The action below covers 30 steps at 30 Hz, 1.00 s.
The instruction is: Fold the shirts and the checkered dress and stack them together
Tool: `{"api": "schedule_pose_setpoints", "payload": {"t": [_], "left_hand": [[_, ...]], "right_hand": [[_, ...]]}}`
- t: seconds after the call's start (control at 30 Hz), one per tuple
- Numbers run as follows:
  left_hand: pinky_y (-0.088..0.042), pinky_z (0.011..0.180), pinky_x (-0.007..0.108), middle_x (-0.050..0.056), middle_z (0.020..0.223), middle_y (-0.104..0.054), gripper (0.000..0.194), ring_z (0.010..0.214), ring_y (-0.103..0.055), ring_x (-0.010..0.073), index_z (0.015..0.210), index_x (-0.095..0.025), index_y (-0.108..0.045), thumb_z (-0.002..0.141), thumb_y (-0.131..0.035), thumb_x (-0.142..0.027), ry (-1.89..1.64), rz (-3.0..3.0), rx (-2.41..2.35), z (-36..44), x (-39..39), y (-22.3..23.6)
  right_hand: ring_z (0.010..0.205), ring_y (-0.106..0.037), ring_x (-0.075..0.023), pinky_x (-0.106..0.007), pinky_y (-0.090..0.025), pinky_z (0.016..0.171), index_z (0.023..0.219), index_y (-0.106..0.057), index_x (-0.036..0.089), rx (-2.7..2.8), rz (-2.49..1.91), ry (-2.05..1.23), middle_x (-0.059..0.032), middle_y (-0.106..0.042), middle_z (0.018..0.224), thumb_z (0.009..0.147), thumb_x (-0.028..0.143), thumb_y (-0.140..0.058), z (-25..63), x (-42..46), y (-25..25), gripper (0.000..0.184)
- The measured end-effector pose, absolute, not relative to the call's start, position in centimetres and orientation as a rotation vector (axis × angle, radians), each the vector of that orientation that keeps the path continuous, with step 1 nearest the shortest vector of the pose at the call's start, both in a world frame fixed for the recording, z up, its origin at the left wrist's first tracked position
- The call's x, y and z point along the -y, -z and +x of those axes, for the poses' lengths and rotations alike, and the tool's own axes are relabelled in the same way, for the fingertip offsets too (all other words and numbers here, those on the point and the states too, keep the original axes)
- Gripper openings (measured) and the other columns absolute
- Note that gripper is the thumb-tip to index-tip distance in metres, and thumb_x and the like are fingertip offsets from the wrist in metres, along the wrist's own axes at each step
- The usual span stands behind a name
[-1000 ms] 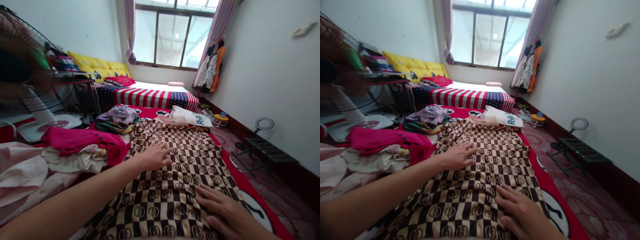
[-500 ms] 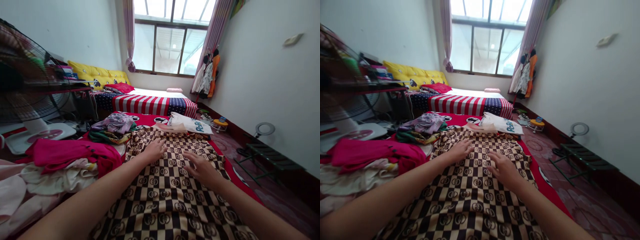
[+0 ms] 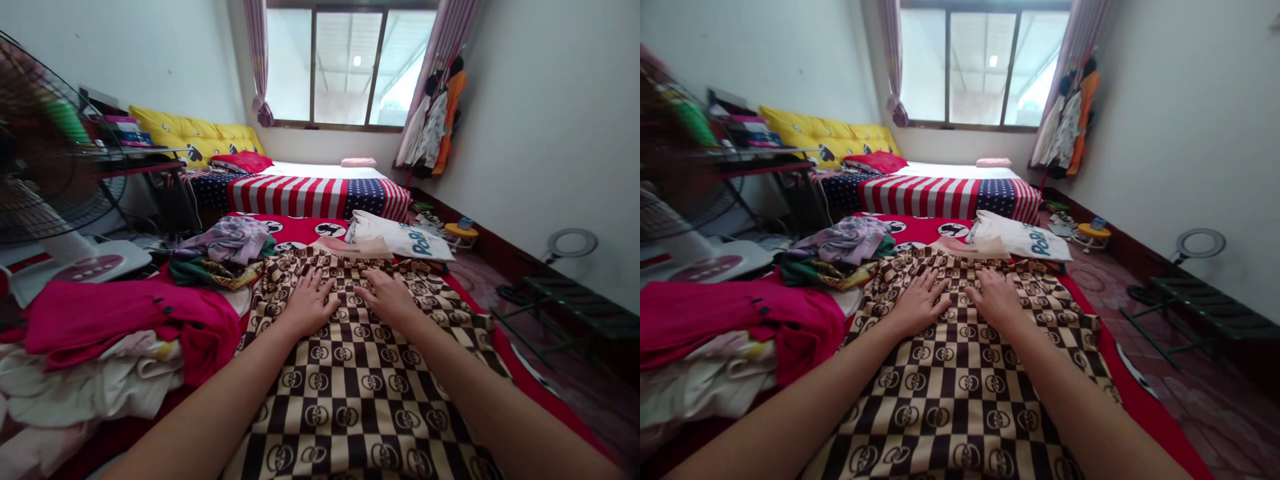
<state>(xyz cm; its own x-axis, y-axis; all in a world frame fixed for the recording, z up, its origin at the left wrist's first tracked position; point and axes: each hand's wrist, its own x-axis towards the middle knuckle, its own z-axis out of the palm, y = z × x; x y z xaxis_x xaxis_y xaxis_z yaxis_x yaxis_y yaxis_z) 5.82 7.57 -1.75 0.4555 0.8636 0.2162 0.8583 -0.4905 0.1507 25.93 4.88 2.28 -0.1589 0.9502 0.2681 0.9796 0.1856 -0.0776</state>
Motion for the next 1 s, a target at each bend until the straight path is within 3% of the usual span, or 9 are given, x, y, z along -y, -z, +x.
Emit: {"api": "schedule_pose_setpoints", "payload": {"t": [0.17,0.3,0.43,0.5,0.6,0.7,0.8,0.9,1.0], "left_hand": [[-0.015,0.115,0.045,0.006,0.156,-0.023,0.062,0.144,-0.014,0.0275,0.144,-0.027,-0.037,0.092,-0.028,-0.060,-0.412,2.670,-1.584,5.8,-7.3,1.9],[-0.021,0.113,0.046,0.010,0.154,-0.026,0.063,0.142,-0.019,0.0303,0.144,-0.024,-0.037,0.091,-0.032,-0.058,-0.216,2.675,-1.576,6.0,-7.7,-0.3],[-0.048,0.089,0.040,0.010,0.121,-0.064,0.050,0.111,-0.059,0.0322,0.122,-0.026,-0.063,0.079,-0.058,-0.050,0.132,2.714,-1.447,7.3,-10.1,-5.2],[-0.050,0.081,0.036,0.009,0.105,-0.069,0.034,0.098,-0.064,0.0287,0.107,-0.024,-0.070,0.082,-0.055,-0.041,0.072,2.737,-1.492,8.7,-11.9,-7.2],[-0.046,0.087,0.033,0.007,0.119,-0.062,0.034,0.109,-0.058,0.0246,0.118,-0.023,-0.061,0.090,-0.043,-0.027,-0.276,2.823,-1.530,11.7,-14.7,-8.2],[-0.045,0.087,0.027,0.006,0.126,-0.056,0.048,0.109,-0.057,0.0206,0.135,-0.027,-0.046,0.087,-0.053,-0.024,-0.577,2.905,-1.380,14.7,-16.6,-7.2],[-0.046,0.085,0.028,0.005,0.124,-0.059,0.064,0.106,-0.059,0.0215,0.139,-0.034,-0.041,0.081,-0.064,-0.027,-0.492,2.892,-1.299,16.7,-17.5,-6.0],[-0.046,0.087,0.029,0.003,0.108,-0.067,0.034,0.101,-0.061,0.0228,0.111,-0.030,-0.067,0.077,-0.066,-0.025,-0.435,2.785,-1.305,17.8,-18.0,-5.8],[-0.049,0.081,0.029,0.005,0.087,-0.071,0.012,0.090,-0.065,0.0226,0.083,-0.020,-0.075,0.076,-0.065,-0.021,-0.496,2.686,-1.317,18.2,-18.9,-6.9]], "right_hand": [[0.142,-0.021,-0.0264,-0.055,-0.017,0.111,0.143,-0.036,0.017,2.214,-1.918,0.024,-0.0107,-0.027,0.153,0.094,0.052,-0.032,24.5,-5.4,1.0,0.060],[0.143,-0.019,-0.0251,-0.053,-0.015,0.112,0.144,-0.035,0.017,2.198,-1.917,0.015,-0.0092,-0.025,0.154,0.094,0.052,-0.030,24.8,-5.2,1.4,0.062],[0.143,-0.019,-0.0255,-0.053,-0.015,0.112,0.144,-0.036,0.016,2.192,-1.903,0.001,-0.0103,-0.025,0.154,0.094,0.054,-0.030,24.8,-5.2,1.2,0.064],[0.143,-0.018,-0.0257,-0.054,-0.014,0.112,0.144,-0.036,0.015,2.185,-1.889,-0.003,-0.0103,-0.025,0.154,0.094,0.054,-0.030,24.8,-5.2,1.3,0.064],[0.143,-0.018,-0.0261,-0.054,-0.013,0.112,0.144,-0.036,0.015,2.170,-1.873,-0.021,-0.0103,-0.025,0.154,0.093,0.054,-0.030,24.8,-5.3,1.5,0.064],[0.143,-0.017,-0.0258,-0.054,-0.011,0.113,0.145,-0.034,0.017,2.154,-1.873,-0.067,-0.0094,-0.023,0.154,0.093,0.055,-0.032,24.9,-5.3,1.5,0.065],[0.144,-0.015,-0.0241,-0.053,-0.010,0.113,0.148,-0.027,0.018,2.123,-1.865,-0.087,-0.0084,-0.024,0.155,0.093,0.054,-0.033,24.9,-5.1,1.4,0.066],[0.144,-0.015,-0.0237,-0.052,-0.010,0.113,0.149,-0.024,0.016,2.106,-1.860,-0.107,-0.0089,-0.023,0.155,0.093,0.053,-0.033,24.8,-5.0,1.2,0.068],[0.144,-0.015,-0.0239,-0.052,-0.009,0.114,0.149,-0.025,0.016,2.104,-1.858,-0.124,-0.0088,-0.023,0.155,0.093,0.053,-0.034,24.8,-4.9,1.2,0.068]]}}
